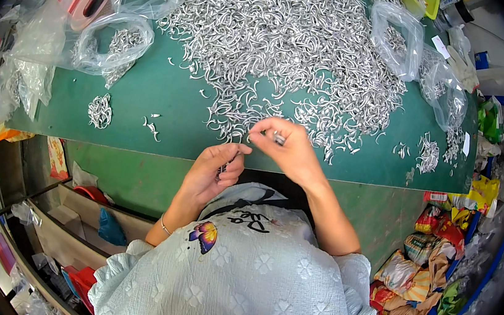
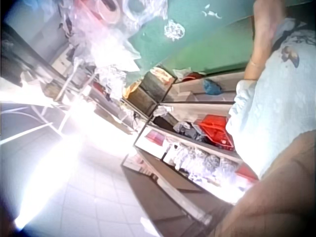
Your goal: The person sorts small curved metal components by hand, picking them up from a large pile on a green table and placing them into a small pile.
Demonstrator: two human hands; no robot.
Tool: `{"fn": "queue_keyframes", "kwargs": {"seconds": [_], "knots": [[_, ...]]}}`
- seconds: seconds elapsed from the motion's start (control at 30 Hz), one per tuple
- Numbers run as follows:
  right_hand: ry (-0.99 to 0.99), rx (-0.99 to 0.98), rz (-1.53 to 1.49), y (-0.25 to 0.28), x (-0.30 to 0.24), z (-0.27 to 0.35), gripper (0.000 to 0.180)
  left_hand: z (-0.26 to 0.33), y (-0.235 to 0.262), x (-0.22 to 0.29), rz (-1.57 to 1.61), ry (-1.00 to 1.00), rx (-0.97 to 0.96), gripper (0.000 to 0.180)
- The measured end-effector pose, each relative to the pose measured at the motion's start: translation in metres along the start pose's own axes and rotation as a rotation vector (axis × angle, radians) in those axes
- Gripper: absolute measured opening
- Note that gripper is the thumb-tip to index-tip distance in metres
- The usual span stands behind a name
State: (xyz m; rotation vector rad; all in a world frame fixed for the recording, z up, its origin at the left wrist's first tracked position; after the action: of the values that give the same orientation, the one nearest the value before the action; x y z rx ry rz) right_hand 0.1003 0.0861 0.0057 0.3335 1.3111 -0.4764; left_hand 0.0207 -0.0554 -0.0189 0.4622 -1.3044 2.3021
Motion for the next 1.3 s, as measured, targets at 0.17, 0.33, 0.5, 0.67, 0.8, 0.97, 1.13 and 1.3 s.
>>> {"fn": "queue_keyframes", "kwargs": {"seconds": [0.17,0.33,0.5,0.67,0.8,0.97,1.13,1.3], "knots": [[0.089,0.15,0.542,0.003,-0.002,-0.012,0.011,0.003,-0.002,0.001,0.073,-0.023,0.04,0.028],[0.253,0.154,0.823,-0.011,0.0,-0.017,0.008,-0.005,0.002,-0.004,0.39,-0.103,-0.098,0.035],[0.061,0.191,0.779,0.003,-0.006,-0.013,0.011,-0.005,-0.001,-0.003,0.523,-0.038,-0.055,0.036],[0.291,0.184,0.94,-0.008,0.003,-0.015,0.01,-0.008,0.001,-0.005,0.362,-0.031,0.239,0.022],[0.265,0.198,0.854,-0.001,0.0,-0.016,0.01,-0.004,-0.002,-0.001,0.253,-0.06,0.152,0.018],[0.062,0.162,0.541,0.008,-0.008,-0.009,0.01,-0.005,0.004,-0.006,0.241,-0.079,0.04,0.02],[0.035,0.056,0.195,0.008,0.004,-0.004,0.012,-0.006,0.002,-0.004,0.286,-0.083,-0.051,0.022],[0.174,0.013,0.079,-0.001,0.003,0.001,0.013,-0.006,-0.01,0.004,0.194,-0.146,0.21,0.023]]}}
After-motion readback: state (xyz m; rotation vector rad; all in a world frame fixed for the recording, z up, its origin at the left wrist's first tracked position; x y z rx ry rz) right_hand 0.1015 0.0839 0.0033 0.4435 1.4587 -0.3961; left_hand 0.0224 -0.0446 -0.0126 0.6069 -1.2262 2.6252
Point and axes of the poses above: each hand's wrist, its own z-axis away from the middle knuckle, its own y-axis out of the back of the hand, x = y × z, the point moved 3 cm from there along -z, towards the middle knuckle, and after that the axes turned 9 degrees about -z, right-handed, at the moved point
